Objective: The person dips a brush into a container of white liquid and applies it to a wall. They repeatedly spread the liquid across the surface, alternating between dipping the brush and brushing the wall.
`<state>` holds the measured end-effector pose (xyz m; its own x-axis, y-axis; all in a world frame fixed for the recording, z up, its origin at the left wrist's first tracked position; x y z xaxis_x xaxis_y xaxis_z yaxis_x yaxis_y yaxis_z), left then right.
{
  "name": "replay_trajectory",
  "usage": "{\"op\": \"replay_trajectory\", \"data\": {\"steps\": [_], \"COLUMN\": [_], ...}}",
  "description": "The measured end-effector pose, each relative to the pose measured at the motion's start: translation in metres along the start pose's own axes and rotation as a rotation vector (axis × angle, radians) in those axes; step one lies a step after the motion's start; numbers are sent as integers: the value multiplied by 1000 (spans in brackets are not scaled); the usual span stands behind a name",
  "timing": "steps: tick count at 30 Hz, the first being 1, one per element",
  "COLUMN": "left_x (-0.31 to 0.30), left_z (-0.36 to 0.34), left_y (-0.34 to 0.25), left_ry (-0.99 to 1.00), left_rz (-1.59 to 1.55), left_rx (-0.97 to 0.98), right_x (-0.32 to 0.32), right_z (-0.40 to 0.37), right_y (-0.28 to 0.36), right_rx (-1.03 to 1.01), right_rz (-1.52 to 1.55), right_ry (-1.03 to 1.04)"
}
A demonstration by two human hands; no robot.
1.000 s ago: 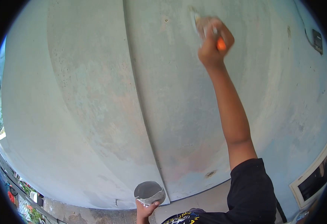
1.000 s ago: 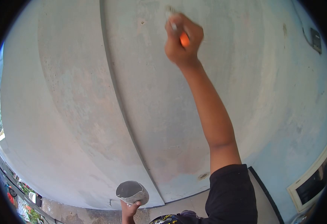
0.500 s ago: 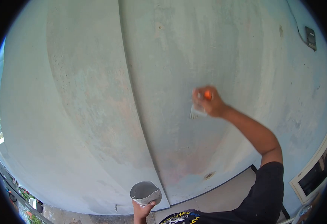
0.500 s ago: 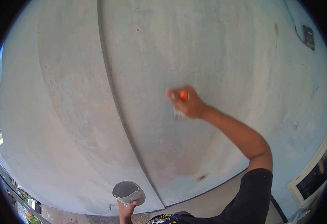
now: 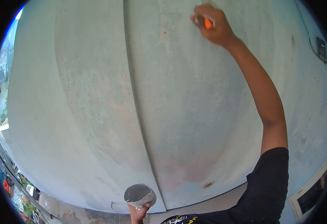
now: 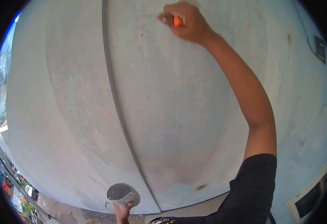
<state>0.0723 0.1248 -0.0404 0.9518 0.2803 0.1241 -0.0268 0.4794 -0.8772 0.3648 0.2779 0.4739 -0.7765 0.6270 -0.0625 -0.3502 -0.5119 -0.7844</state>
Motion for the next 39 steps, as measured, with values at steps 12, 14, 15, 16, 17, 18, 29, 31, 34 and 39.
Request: {"op": "replay_trajectory", "data": {"steps": [12, 14, 15, 16, 17, 18, 29, 31, 34, 39], "left_x": [108, 124, 136, 148, 161, 172, 258, 266, 278, 283], "left_z": [-43, -57, -66, -74, -82, -91, -132, -132, -147, -164], "left_y": [4, 11, 14, 18, 20, 20, 17, 13, 10, 18], "left_ry": [-230, -294, -327, -342, -358, -388, -490, -484, -507, -511], "left_rz": [79, 95, 105, 111, 122, 141, 285, 292, 326, 412], "left_rx": [74, 67, 71, 87, 101, 102, -45, -45, -47, -144], "right_x": [21, 12, 11, 13, 11, 6, -25, -30, -37, -27], "right_z": [-276, -311, -340, -372, -396, -414, -621, -636, -644, -624], "right_y": [260, 282, 298, 318, 337, 353, 506, 506, 508, 520], "right_rx": [832, 840, 914, 989, 1010, 1084, 936, 963, 1039, 993], "right_rz": [1799, 1759, 1785, 1811, 1848, 1815, 1605, 1534, 1550, 1641], "right_ry": [986, 953, 889, 822, 751, 836, 1544, 1619, 1668, 1579]}}
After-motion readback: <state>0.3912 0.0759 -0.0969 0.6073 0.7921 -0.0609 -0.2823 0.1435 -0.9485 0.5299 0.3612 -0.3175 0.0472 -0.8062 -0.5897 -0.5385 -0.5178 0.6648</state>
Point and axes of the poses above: each hand's wrist, its own z-axis towards the middle knuckle, its own x-axis out of the palm, y = z × x, the point moved 6 cm from there along z, towards the middle knuckle, and after that the axes turned 5 degrees about y, right-handed, at the moved point
